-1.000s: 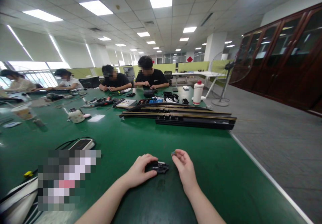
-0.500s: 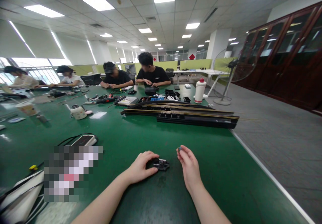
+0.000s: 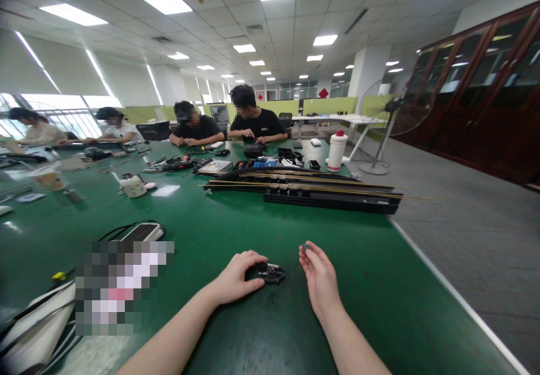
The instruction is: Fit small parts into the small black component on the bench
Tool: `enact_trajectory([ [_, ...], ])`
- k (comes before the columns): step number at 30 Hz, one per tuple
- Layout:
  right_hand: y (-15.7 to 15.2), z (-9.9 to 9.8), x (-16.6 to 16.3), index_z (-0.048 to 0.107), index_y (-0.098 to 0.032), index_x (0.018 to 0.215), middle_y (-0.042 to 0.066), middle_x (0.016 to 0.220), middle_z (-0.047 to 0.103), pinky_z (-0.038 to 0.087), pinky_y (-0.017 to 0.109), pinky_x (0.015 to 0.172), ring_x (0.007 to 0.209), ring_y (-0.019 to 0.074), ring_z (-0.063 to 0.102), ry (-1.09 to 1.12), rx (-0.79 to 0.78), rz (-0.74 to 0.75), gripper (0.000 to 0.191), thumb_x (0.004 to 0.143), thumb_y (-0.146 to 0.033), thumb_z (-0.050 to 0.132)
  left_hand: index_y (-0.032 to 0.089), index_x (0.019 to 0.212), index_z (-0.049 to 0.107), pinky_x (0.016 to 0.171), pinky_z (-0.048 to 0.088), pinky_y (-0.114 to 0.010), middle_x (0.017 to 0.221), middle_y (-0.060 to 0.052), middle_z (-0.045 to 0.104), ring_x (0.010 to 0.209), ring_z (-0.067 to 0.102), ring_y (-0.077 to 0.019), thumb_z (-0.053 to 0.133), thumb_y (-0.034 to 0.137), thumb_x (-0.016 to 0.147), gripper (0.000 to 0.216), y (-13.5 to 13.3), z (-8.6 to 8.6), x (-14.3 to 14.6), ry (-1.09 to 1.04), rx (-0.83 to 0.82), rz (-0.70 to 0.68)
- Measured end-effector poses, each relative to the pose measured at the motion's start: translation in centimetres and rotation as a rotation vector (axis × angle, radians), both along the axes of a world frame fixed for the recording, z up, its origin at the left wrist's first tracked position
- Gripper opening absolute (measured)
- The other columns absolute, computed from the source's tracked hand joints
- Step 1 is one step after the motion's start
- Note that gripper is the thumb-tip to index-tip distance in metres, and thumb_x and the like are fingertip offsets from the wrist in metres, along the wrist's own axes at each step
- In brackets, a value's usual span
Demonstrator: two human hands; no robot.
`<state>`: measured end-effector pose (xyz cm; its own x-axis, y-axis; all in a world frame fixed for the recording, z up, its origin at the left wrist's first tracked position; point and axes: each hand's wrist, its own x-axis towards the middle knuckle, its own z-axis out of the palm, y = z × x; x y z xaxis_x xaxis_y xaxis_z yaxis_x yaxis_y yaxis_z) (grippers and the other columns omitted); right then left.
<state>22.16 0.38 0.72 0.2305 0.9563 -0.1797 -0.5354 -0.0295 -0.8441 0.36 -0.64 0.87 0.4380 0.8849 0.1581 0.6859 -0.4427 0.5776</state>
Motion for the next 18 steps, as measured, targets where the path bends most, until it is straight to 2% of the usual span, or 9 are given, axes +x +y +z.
enact_trajectory([
  [10, 0.08, -0.32, 0.07, 0.064, -0.024, 0.086, 0.003, 0.085, 0.071, 0.054, 0.035, 0.078, 0.087, 0.0217, 0.066, -0.072, 0.033, 0.011, 0.024, 0.065, -0.034, 0.069, 0.025, 0.116, 0.057, 0.093, 0.037, -0.035, 0.113, -0.004, 0.06, 0.105, 0.052, -0.0239, 0.066, 0.032, 0.076, 0.042, -0.03, 0.1, 0.03, 0.019, -0.002, 0.003],
  [18, -0.11, -0.14, -0.28, 0.067, -0.022, 0.085, 0.003, 0.086, 0.071, 0.053, 0.033, 0.079, 0.087, 0.0207, 0.065, -0.072, 0.017, 0.029, 0.032, 0.058, -0.035, 0.076, 0.025, 0.116, 0.057, 0.093, 0.037, -0.035, 0.113, -0.004, 0.06, 0.105, 0.052, -0.0235, 0.067, 0.031, 0.075, 0.043, -0.01, 0.15, 0.05, 0.004, -0.006, -0.001],
])
